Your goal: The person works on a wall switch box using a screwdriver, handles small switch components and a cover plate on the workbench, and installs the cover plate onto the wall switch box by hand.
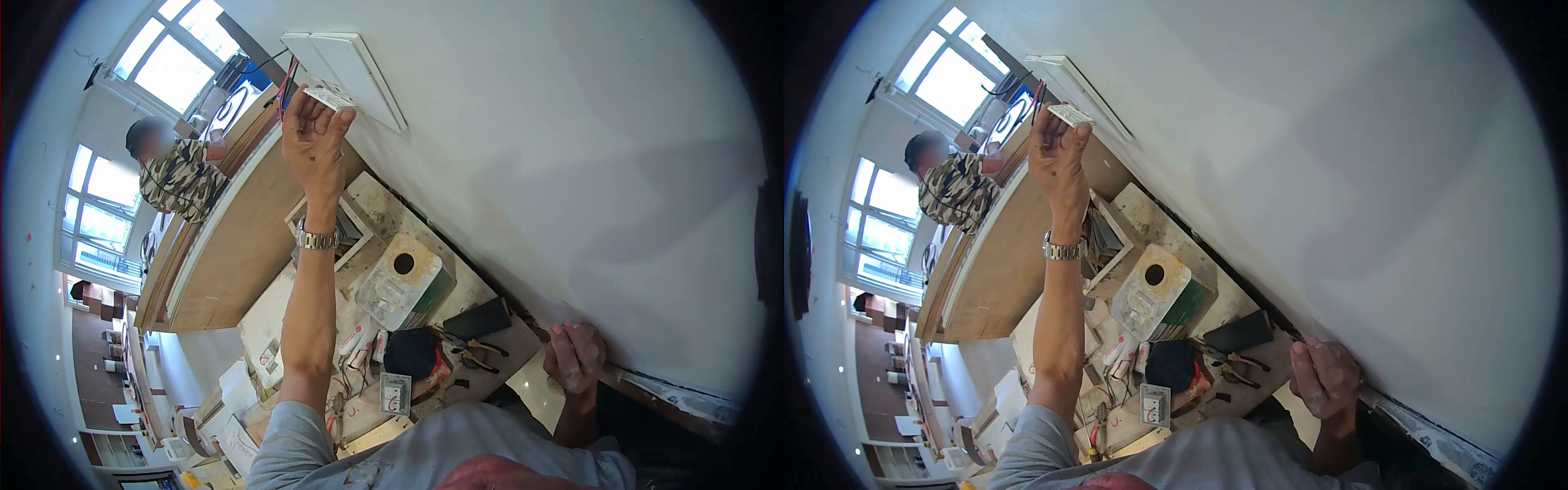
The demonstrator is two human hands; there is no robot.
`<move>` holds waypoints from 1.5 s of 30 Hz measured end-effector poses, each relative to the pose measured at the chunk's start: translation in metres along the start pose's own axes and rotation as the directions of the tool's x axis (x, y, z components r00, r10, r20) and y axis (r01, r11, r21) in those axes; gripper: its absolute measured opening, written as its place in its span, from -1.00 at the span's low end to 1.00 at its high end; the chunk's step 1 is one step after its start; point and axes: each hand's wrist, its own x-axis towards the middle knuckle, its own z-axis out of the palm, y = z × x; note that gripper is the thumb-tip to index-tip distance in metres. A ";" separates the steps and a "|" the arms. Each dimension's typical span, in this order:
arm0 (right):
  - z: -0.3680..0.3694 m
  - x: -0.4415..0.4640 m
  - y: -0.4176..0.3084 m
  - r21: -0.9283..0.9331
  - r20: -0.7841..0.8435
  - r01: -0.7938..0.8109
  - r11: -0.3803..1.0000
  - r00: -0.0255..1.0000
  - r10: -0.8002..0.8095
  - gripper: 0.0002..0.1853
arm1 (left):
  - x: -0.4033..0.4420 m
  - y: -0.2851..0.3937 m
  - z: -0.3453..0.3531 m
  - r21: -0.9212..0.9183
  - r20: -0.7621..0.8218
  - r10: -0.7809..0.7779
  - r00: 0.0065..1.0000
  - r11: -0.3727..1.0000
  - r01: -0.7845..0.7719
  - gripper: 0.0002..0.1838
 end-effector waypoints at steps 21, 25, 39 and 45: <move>0.000 0.002 0.001 0.011 0.025 0.018 1.000 1.000 -0.019 -0.67 | 0.019 0.003 -0.008 0.216 0.097 -0.032 0.995 0.976 0.010 -0.29; 0.002 0.000 0.001 0.011 0.011 0.027 1.000 1.000 -0.027 -0.65 | 0.017 -0.012 -0.012 0.176 0.092 0.039 0.995 0.983 -0.055 -0.34; 0.000 0.001 0.001 -0.077 0.065 0.041 0.996 0.997 -0.036 -0.57 | -0.009 -0.044 0.013 0.532 -0.087 0.348 0.933 0.808 -0.252 -0.48; 0.003 -0.003 0.001 -0.083 0.049 0.057 0.995 0.997 -0.053 -0.66 | -0.022 -0.028 0.014 0.733 0.225 0.328 0.917 0.563 -0.381 -0.26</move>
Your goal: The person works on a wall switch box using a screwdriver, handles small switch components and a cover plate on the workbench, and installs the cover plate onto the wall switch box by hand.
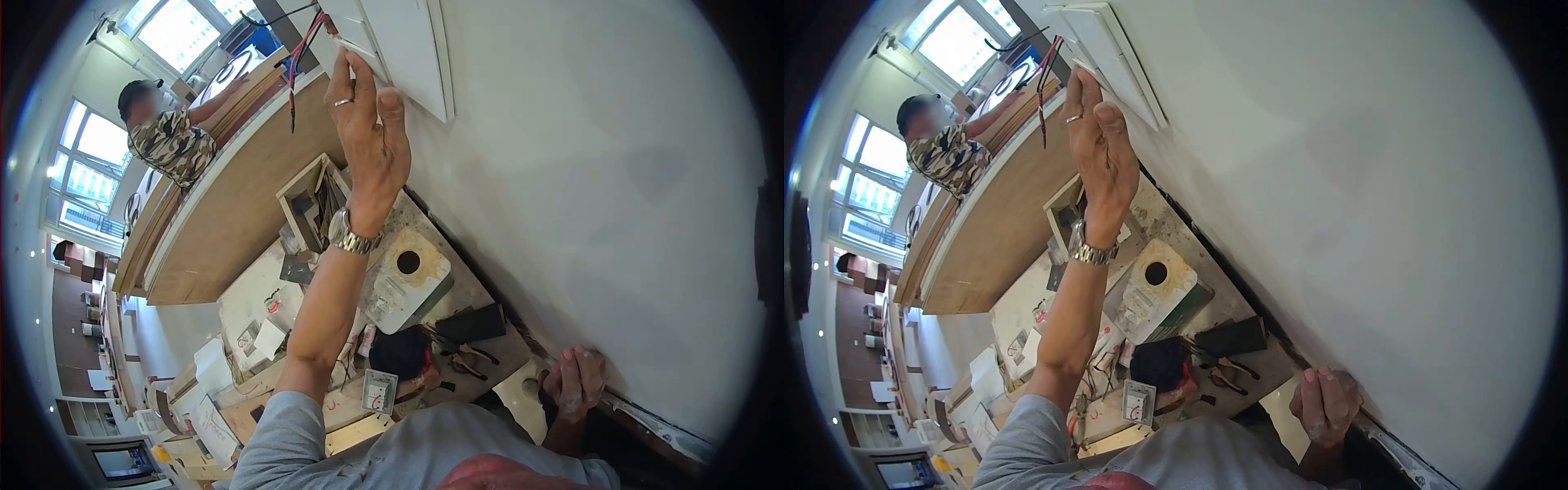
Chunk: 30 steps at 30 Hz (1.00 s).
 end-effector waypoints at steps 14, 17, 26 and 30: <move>0.002 -0.003 0.000 -0.025 0.022 0.022 0.999 1.000 -0.021 -0.65 | 0.017 0.020 -0.031 0.004 0.243 -0.068 0.968 0.998 0.069 0.13; 0.001 0.002 0.000 -0.089 0.050 0.041 0.995 0.998 -0.037 -0.61 | 0.012 0.019 -0.028 -0.082 0.275 -0.051 0.960 0.994 0.076 0.16; 0.009 0.006 0.007 -0.072 -0.023 0.109 0.991 0.994 -0.111 -0.54 | 0.002 0.037 -0.034 -0.281 0.284 -0.180 0.942 0.923 0.262 0.10; 0.018 0.019 -0.005 -0.019 -0.093 0.037 0.999 0.995 -0.039 -0.62 | -0.015 0.042 -0.064 -0.296 0.270 -0.252 0.929 0.897 0.329 -0.07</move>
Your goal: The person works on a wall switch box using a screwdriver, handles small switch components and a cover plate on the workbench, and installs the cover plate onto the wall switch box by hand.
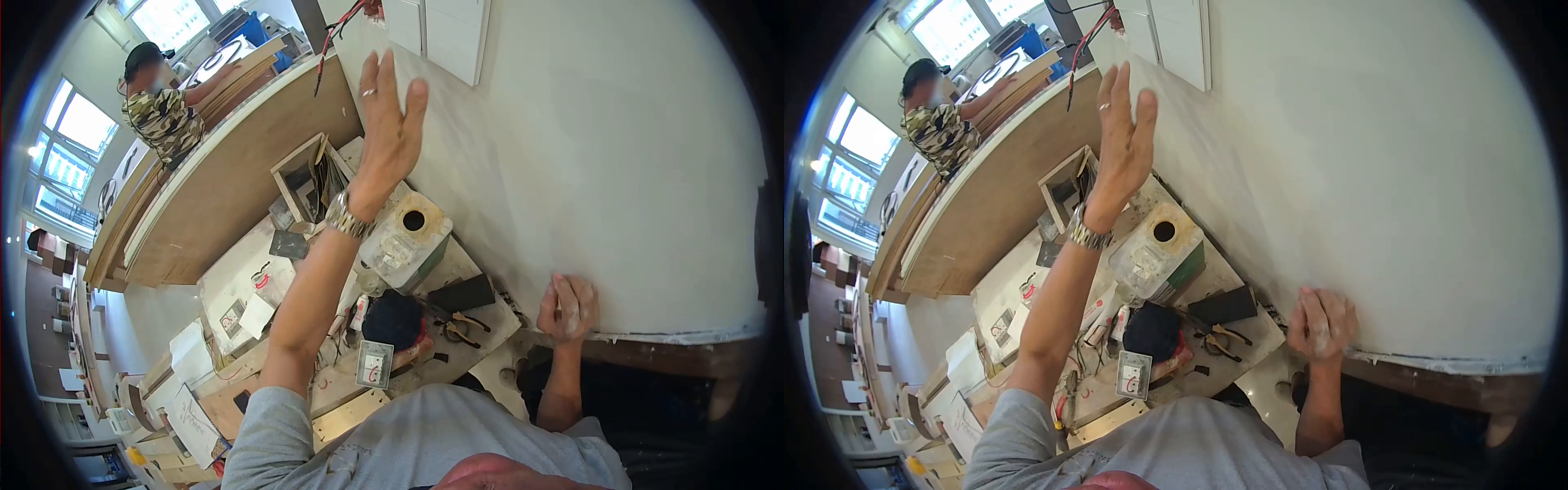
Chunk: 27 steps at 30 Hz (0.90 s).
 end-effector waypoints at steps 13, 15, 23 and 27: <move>0.216 0.315 -0.123 0.524 0.017 0.251 0.814 0.952 -0.305 -0.75 | -0.358 0.045 -0.146 0.031 -0.159 -0.618 0.770 0.776 0.630 -0.67; 0.237 0.335 -0.110 0.487 0.018 0.302 0.819 0.934 -0.356 -0.75 | -0.423 0.062 -0.182 -0.042 -0.251 -0.711 0.656 0.685 0.727 -0.66; 0.239 0.332 -0.115 0.303 0.276 0.251 0.919 0.900 -0.337 -0.73 | -0.577 0.152 -0.263 -0.125 -0.545 -0.753 0.369 0.508 0.852 -0.56; 0.229 0.319 -0.125 0.334 0.273 0.237 0.912 0.902 -0.334 -0.76 | -0.580 0.165 -0.257 -0.140 -0.579 -0.749 0.322 0.480 0.866 -0.55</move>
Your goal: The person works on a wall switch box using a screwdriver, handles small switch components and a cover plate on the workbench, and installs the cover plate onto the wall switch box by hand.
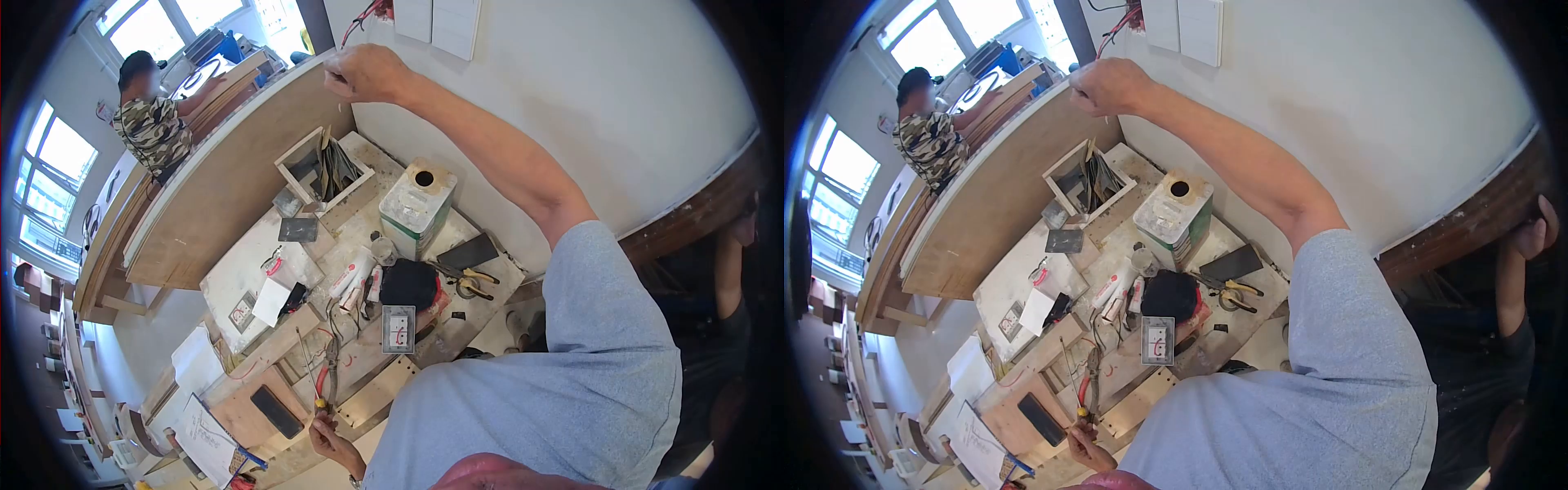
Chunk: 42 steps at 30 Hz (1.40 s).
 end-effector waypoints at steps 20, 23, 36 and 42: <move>0.033 -0.019 0.045 -0.578 0.076 -0.268 0.770 0.923 0.378 -0.46 | -0.040 0.012 -0.054 0.018 -0.046 -0.031 0.998 0.999 0.032 -0.56; 0.042 -0.013 0.041 -0.539 0.016 -0.373 0.755 0.892 0.452 -0.42 | -0.054 0.001 -0.065 -0.025 -0.125 -0.075 0.989 0.997 0.072 -0.56; -0.009 0.015 0.015 -0.427 -0.238 -0.617 0.661 0.782 0.576 -0.50 | -0.064 -0.033 -0.089 -0.029 -0.144 -0.121 0.982 0.993 0.118 -0.58; -0.082 0.040 -0.034 -0.464 -0.129 -0.417 0.781 0.904 0.407 -0.67 | -0.055 -0.027 -0.084 -0.024 -0.083 -0.127 0.988 0.992 0.125 -0.60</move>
